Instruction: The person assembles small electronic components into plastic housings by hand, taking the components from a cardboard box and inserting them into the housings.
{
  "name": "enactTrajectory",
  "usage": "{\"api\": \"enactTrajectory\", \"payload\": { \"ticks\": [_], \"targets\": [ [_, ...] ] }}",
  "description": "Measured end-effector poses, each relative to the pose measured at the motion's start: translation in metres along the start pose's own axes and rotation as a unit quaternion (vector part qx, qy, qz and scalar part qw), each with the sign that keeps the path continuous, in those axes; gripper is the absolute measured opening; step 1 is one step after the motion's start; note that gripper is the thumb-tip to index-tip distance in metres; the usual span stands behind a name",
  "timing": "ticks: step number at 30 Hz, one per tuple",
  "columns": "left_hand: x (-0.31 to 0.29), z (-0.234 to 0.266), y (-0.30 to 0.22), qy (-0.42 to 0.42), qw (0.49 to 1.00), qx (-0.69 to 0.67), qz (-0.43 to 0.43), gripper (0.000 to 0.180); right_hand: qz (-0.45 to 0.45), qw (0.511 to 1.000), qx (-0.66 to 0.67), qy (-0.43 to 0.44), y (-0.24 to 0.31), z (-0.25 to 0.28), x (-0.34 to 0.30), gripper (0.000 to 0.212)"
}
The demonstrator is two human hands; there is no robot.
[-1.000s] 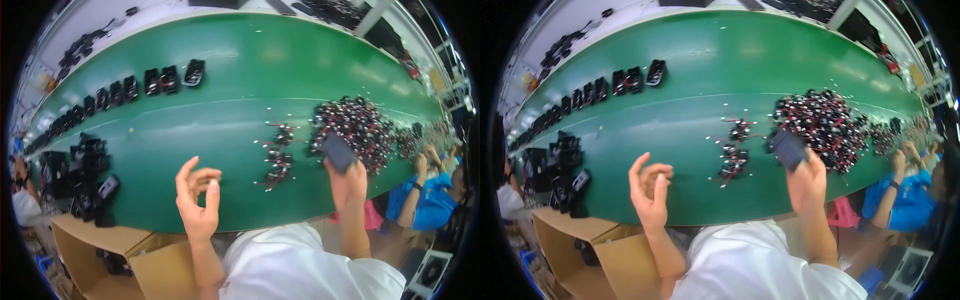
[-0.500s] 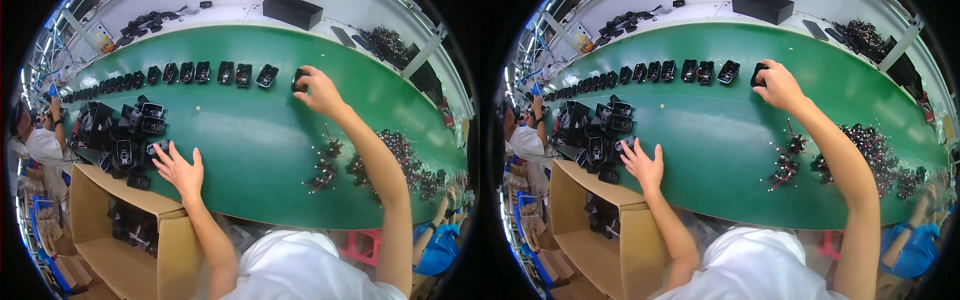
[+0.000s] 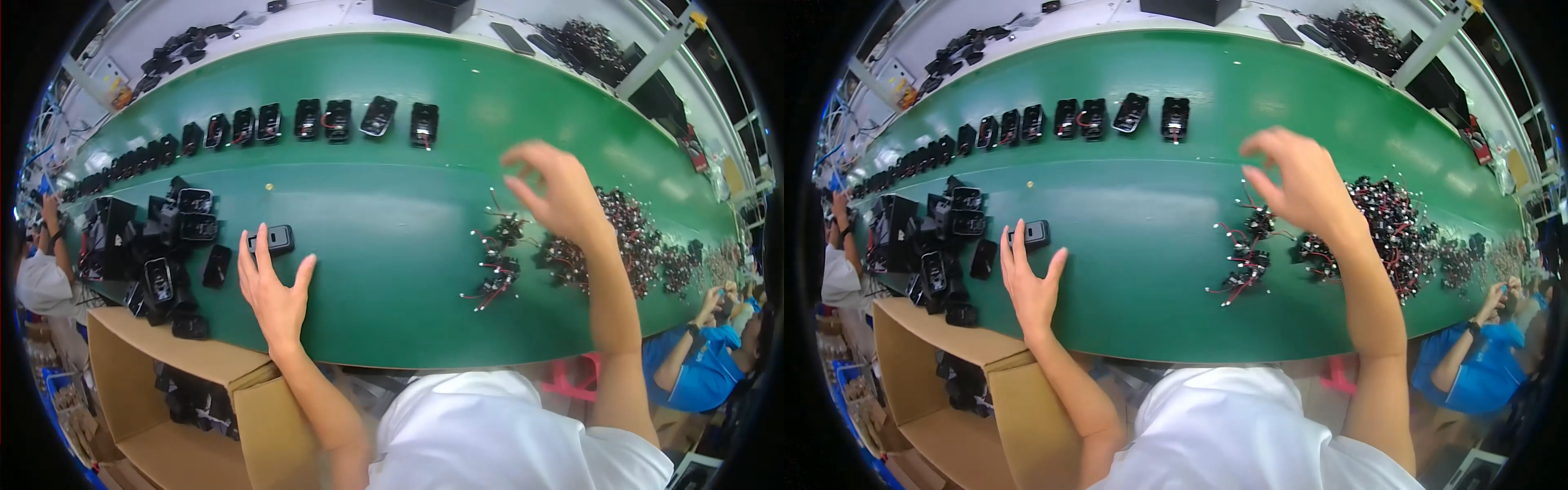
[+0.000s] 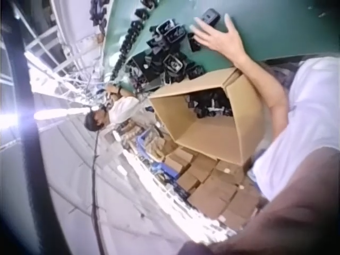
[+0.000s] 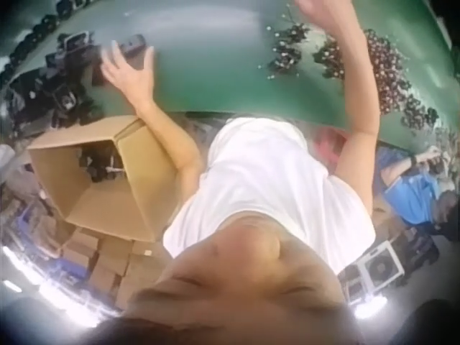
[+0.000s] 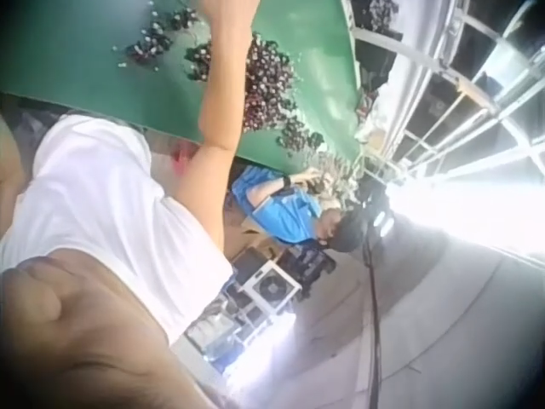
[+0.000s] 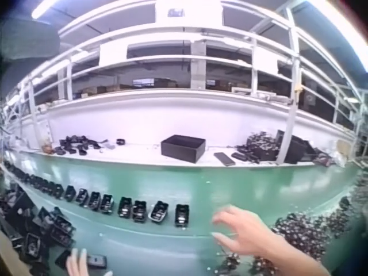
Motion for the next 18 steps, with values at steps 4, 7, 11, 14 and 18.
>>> {"api": "enactTrajectory", "payload": {
  "ticks": [4,7,11,14,18],
  "targets": [
    [-0.003,-0.015,-0.037,0.040,0.997,-0.055,-0.037,0.067,-0.122,0.990,-0.021,0.064,-0.043,-0.028,-0.062,0.044],
    [-0.013,-0.021,-0.066,0.034,0.991,-0.095,-0.090,0.055,-0.040,0.998,0.045,0.006,-0.040,-0.046,-0.066,0.036],
    [-0.030,-0.028,-0.104,0.100,0.961,-0.228,-0.123,0.052,-0.144,0.973,0.179,0.002,-0.044,-0.048,-0.071,0.044],
    [-0.048,-0.052,-0.105,0.200,0.767,-0.609,0.029,0.052,-0.171,0.952,0.251,-0.039,-0.047,-0.034,-0.077,0.050],
    [-0.076,-0.083,-0.129,0.301,0.489,-0.794,0.201,0.063,-0.176,0.902,0.384,-0.093,-0.056,-0.032,-0.090,0.041]
  ]
}}
Point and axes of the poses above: each hand's wrist, its own x-axis towards the middle knuckle, its own z-axis out of the back of the hand, y = z × x, the point moved 10 cm from there along x, towards the middle knuckle, and after that the axes turned 3 degrees about x, right-handed, at the moved point
